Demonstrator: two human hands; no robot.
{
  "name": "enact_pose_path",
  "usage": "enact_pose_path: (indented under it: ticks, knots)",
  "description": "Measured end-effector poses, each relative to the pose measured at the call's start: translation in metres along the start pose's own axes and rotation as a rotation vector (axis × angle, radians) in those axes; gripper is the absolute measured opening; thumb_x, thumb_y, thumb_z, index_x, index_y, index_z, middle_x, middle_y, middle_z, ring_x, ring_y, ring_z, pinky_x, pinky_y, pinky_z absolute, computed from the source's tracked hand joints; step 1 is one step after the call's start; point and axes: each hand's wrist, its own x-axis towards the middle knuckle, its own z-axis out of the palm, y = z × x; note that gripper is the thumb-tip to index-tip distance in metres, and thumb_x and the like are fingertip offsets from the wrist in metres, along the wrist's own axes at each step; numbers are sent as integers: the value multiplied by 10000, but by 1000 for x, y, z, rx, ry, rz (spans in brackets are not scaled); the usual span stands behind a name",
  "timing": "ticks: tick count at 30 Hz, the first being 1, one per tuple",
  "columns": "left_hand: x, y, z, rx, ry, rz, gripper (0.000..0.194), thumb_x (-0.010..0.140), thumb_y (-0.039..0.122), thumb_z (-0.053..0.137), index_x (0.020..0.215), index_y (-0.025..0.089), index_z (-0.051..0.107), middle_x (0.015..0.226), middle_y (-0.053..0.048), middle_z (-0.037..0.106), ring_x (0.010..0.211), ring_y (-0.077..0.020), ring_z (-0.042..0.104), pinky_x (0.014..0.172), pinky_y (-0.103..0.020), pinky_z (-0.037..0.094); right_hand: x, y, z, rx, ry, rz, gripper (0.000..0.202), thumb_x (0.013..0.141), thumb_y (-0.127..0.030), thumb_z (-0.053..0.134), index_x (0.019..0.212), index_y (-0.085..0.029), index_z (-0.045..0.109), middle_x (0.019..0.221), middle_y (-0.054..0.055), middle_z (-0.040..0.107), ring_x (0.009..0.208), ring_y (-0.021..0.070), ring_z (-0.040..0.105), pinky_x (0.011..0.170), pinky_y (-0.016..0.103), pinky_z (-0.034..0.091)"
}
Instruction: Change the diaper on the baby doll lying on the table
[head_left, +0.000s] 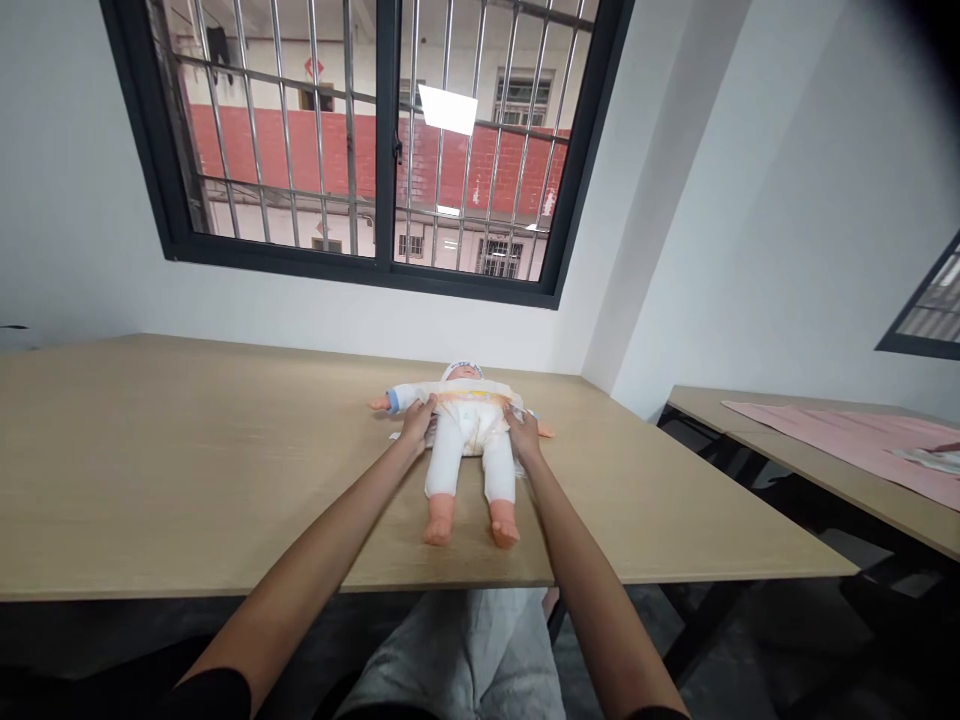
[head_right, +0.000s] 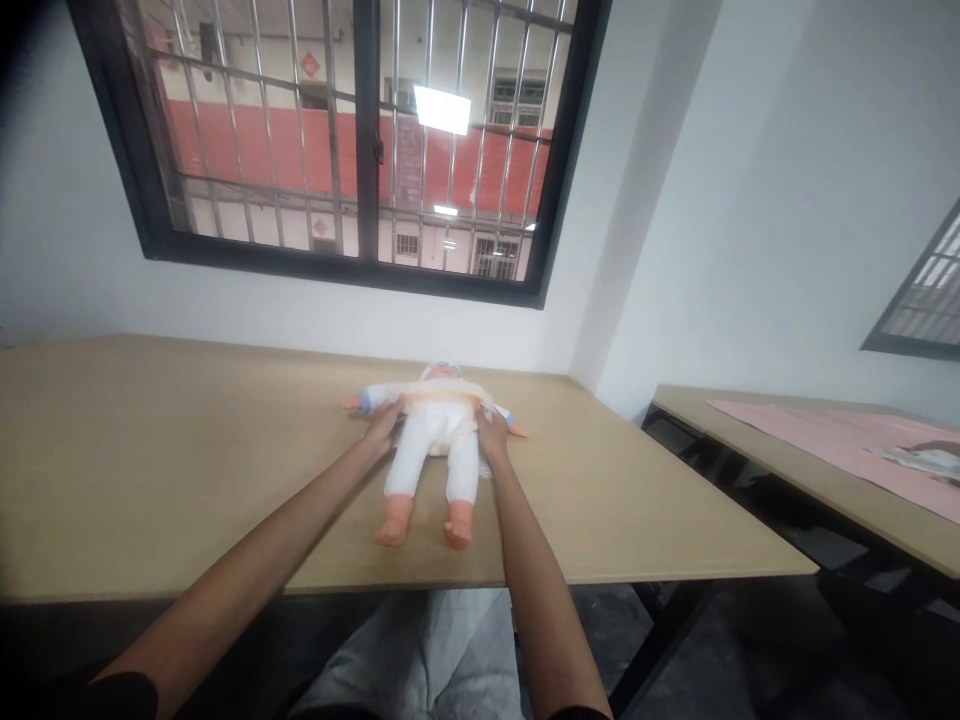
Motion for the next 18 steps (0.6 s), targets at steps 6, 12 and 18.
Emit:
enact_pose_path:
  ticks: [6,12,18]
  knots:
    - [7,0,-11,5,-39,-22,406,579,468,726,758,151,546,596,-15,583,554,-149,550,539,-268,457,3,9,-3,-62,9,-24,423,673,-536,559,755,-126,621,795,72,659,750,209,560,664,299,435]
    - [6,-14,-15,112,53,41,326,586,390,724,620,158,497,497,20,508,490,-120,487,486,-241,396,3,19,-7,-126,56,39,320,621,-440,583,709,-134,611,703,65,643,693,212,576,664,326,457]
    - [15,-12,-18,244,269,126,161,767,321,528,721,182,461,619,-7,532,638,-164,561,658,-329,474,1,-2,-16,-248,335,26,401,760,-351,436,1055,-99,539,1145,182,532,999,235,534,924,393,377]
